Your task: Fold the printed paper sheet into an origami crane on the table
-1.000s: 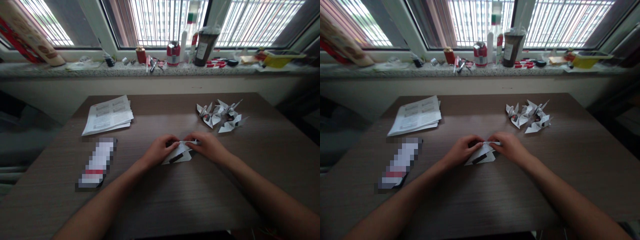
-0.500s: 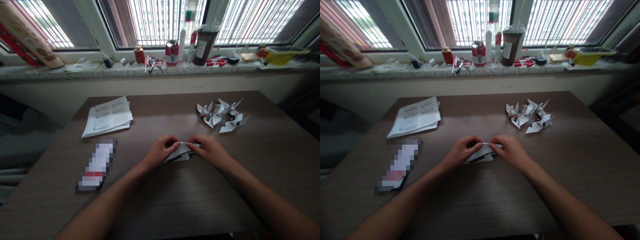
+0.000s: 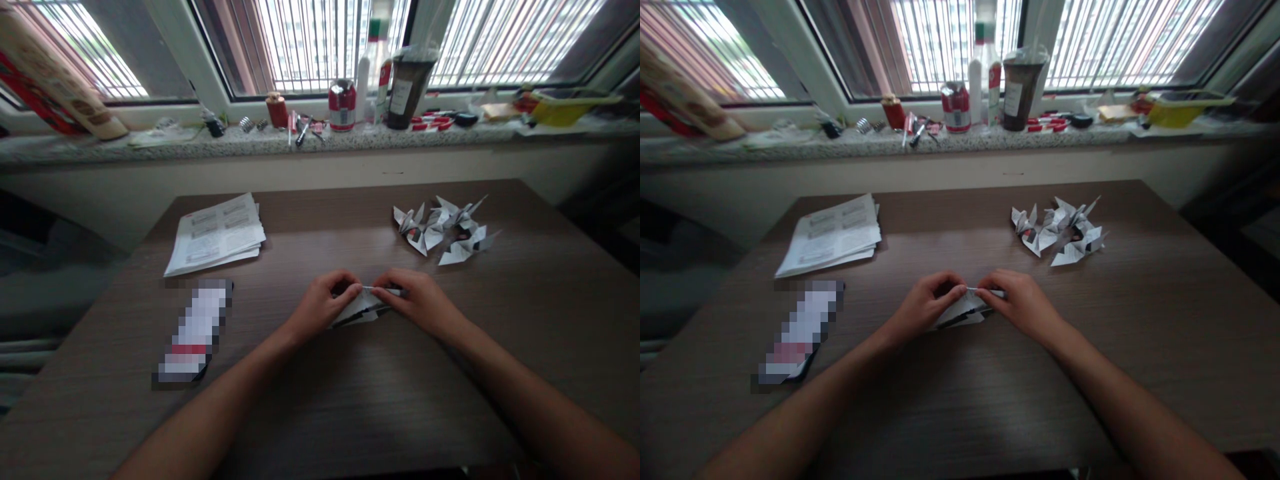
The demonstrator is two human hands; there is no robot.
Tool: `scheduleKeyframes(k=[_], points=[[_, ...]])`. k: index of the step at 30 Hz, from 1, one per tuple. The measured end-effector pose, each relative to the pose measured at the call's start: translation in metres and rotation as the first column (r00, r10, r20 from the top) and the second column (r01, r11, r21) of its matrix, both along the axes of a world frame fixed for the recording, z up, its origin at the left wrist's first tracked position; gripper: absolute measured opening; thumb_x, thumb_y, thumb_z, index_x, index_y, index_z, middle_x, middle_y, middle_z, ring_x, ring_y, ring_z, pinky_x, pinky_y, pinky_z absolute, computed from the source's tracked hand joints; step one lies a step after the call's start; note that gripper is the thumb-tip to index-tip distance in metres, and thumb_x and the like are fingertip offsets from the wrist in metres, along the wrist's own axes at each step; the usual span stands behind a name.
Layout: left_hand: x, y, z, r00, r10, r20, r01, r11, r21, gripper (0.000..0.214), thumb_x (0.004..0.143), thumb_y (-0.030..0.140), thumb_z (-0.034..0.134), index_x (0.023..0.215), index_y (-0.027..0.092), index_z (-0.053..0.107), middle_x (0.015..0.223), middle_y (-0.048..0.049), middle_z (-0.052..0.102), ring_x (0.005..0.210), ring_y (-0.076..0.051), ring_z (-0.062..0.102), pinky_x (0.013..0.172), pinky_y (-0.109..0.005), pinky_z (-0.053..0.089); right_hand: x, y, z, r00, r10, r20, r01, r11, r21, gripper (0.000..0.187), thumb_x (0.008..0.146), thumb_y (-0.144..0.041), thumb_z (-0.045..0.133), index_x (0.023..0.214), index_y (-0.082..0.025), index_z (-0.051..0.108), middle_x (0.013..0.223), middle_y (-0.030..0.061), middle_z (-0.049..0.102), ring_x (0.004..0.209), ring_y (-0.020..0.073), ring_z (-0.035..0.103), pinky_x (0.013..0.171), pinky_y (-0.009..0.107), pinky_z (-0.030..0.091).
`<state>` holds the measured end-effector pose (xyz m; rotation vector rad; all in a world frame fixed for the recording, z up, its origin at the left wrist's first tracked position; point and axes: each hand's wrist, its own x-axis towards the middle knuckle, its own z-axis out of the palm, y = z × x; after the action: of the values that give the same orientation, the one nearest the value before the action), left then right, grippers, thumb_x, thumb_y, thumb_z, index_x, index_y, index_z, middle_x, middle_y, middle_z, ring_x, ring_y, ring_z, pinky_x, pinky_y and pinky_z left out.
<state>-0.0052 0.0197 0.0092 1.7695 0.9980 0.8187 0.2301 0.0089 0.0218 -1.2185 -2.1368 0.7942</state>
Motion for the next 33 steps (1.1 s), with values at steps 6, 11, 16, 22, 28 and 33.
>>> scheduleKeyframes(k=[6, 11, 16, 22, 28, 33], points=[[0.002, -0.004, 0.002, 0.999, 0.022, -0.037, -0.019, 0.998, 0.057, 0.021, 0.100, 0.032, 0.061, 0.092, 0.016, 0.070, 0.086, -0.0026, 0.069, 0.081, -0.017, 0.063, 0.076, -0.027, 0.047, 0.000, -0.001, -0.001, 1.000, 0.010, -0.026, -0.010, 1.000, -0.021, 0.014, 0.102, -0.031, 0.066, 0.096, -0.022, 0.074, 0.090, 0.0015, 0.074, 0.082, 0.0174, 0.067, 0.075, 0.029, 0.047], [0.000, 0.000, -0.001, 0.998, -0.017, -0.055, 0.019, 0.999, 0.042, 0.024, 0.102, 0.036, 0.061, 0.095, 0.017, 0.072, 0.091, -0.0038, 0.072, 0.085, -0.018, 0.065, 0.077, -0.027, 0.048, 0.004, 0.002, -0.005, 1.000, 0.018, -0.024, -0.019, 0.998, -0.052, 0.015, 0.102, -0.032, 0.065, 0.096, -0.022, 0.074, 0.089, 0.0016, 0.074, 0.082, 0.0176, 0.067, 0.075, 0.030, 0.047], [-0.002, 0.003, -0.003, 0.998, -0.024, -0.051, 0.025, 0.999, 0.025, 0.024, 0.100, 0.037, 0.065, 0.093, 0.016, 0.075, 0.089, -0.0034, 0.074, 0.083, -0.018, 0.067, 0.077, -0.027, 0.048, 0.005, 0.003, -0.005, 0.999, 0.051, 0.007, -0.051, 0.999, -0.013, 0.017, 0.102, -0.033, 0.064, 0.093, -0.021, 0.073, 0.090, 0.0033, 0.071, 0.085, 0.0190, 0.065, 0.077, 0.031, 0.047], [-0.001, 0.005, -0.004, 0.994, -0.071, -0.077, 0.074, 0.997, 0.031, 0.022, 0.099, 0.036, 0.067, 0.093, 0.017, 0.076, 0.091, -0.0032, 0.075, 0.085, -0.018, 0.067, 0.080, -0.028, 0.048, 0.003, 0.001, -0.004, 0.994, 0.108, 0.017, -0.108, 0.993, -0.044, 0.016, 0.102, -0.034, 0.066, 0.096, -0.021, 0.073, 0.089, 0.0024, 0.070, 0.084, 0.0182, 0.065, 0.075, 0.030, 0.046], [-0.007, 0.007, 0.000, 0.985, -0.133, -0.109, 0.130, 0.991, -0.040, 0.019, 0.097, 0.035, 0.069, 0.095, 0.018, 0.076, 0.091, -0.0026, 0.075, 0.086, -0.018, 0.067, 0.079, -0.027, 0.048, 0.006, 0.004, -0.008, 0.999, 0.016, -0.028, -0.019, 0.994, -0.109, 0.019, 0.101, -0.035, 0.066, 0.089, -0.021, 0.073, 0.085, 0.0021, 0.072, 0.080, 0.0181, 0.065, 0.071, 0.030, 0.045], [-0.008, 0.007, 0.005, 0.991, -0.098, -0.095, 0.092, 0.994, -0.064, 0.020, 0.099, 0.035, 0.068, 0.094, 0.018, 0.077, 0.090, -0.0028, 0.077, 0.085, -0.018, 0.069, 0.079, -0.027, 0.049, 0.008, 0.004, -0.009, 0.998, -0.034, -0.049, 0.024, 0.982, -0.190, 0.021, 0.100, -0.038, 0.064, 0.092, -0.021, 0.074, 0.086, 0.0027, 0.073, 0.079, 0.0190, 0.065, 0.070, 0.030, 0.045]])
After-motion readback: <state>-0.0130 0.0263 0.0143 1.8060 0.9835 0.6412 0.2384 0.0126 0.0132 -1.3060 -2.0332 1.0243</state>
